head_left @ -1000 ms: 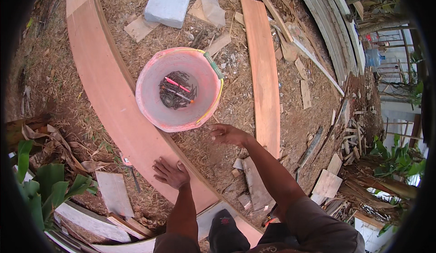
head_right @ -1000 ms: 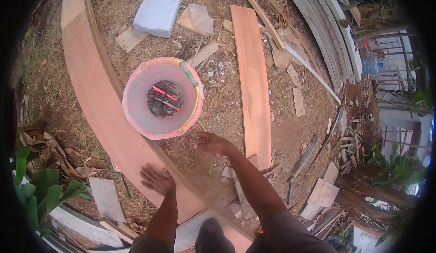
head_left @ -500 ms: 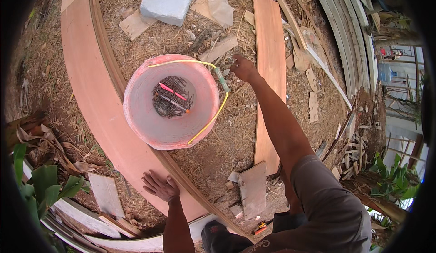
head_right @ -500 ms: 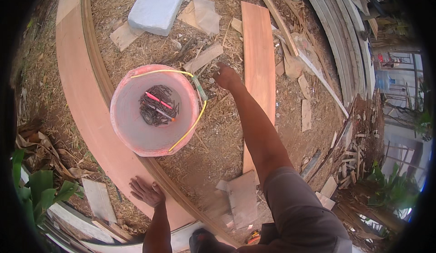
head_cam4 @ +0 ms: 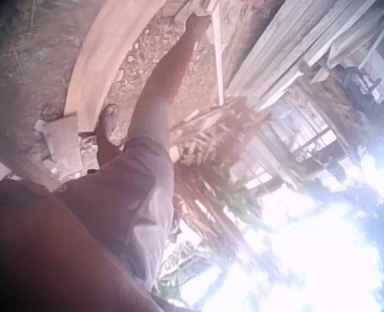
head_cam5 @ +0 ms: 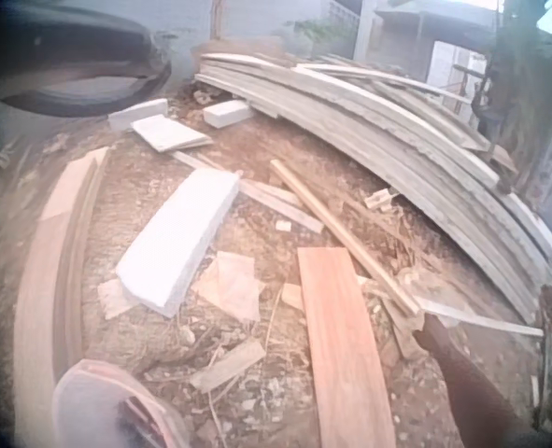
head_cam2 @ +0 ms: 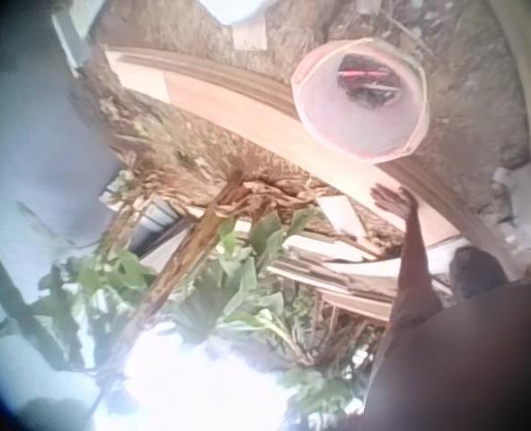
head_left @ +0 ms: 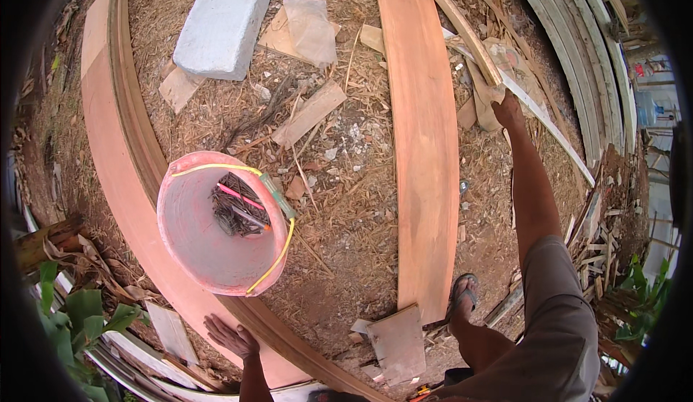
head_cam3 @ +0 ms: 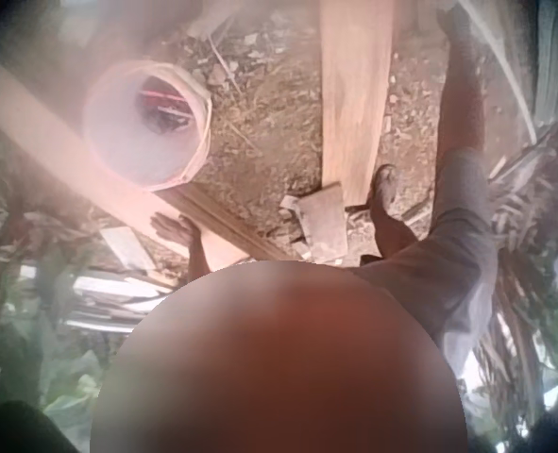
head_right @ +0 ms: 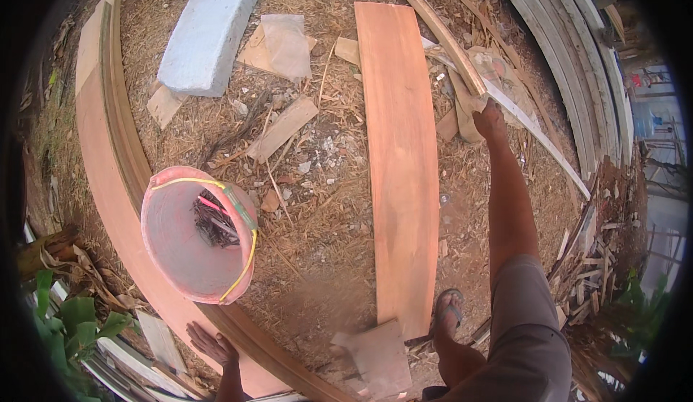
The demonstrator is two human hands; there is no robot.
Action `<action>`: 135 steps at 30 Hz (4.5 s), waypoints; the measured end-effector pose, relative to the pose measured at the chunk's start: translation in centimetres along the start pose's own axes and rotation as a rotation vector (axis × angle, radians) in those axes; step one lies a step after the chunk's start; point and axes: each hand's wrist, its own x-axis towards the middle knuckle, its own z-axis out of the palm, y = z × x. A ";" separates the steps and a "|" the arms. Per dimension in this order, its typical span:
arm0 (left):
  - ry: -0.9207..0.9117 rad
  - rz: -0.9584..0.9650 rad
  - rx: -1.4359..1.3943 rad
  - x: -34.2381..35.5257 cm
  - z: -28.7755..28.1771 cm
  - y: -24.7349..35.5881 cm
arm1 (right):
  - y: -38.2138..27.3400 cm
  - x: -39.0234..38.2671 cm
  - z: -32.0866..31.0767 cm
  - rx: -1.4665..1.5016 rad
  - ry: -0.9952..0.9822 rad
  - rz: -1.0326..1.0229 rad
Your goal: The person selects a plank, measures it with a tape measure, and cuts it with a hand saw. The person repeats this process with another plank, measuring and cutting to size.
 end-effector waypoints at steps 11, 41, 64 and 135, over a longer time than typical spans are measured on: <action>0.016 0.033 0.018 0.0 0.0 -0.1 | 3.1 5.0 6.4 0.051 0.071 -0.002; -0.027 -0.029 -0.035 0.2 -0.7 0.7 | -7.5 -19.7 3.4 1.932 -0.950 -0.028; -0.075 -0.029 -0.090 0.1 -1.1 0.3 | -11.0 -75.3 10.2 0.850 -0.706 0.546; -0.259 0.325 -0.997 -27.6 -3.9 -29.1 | 47.0 -121.0 5.5 0.656 0.319 1.040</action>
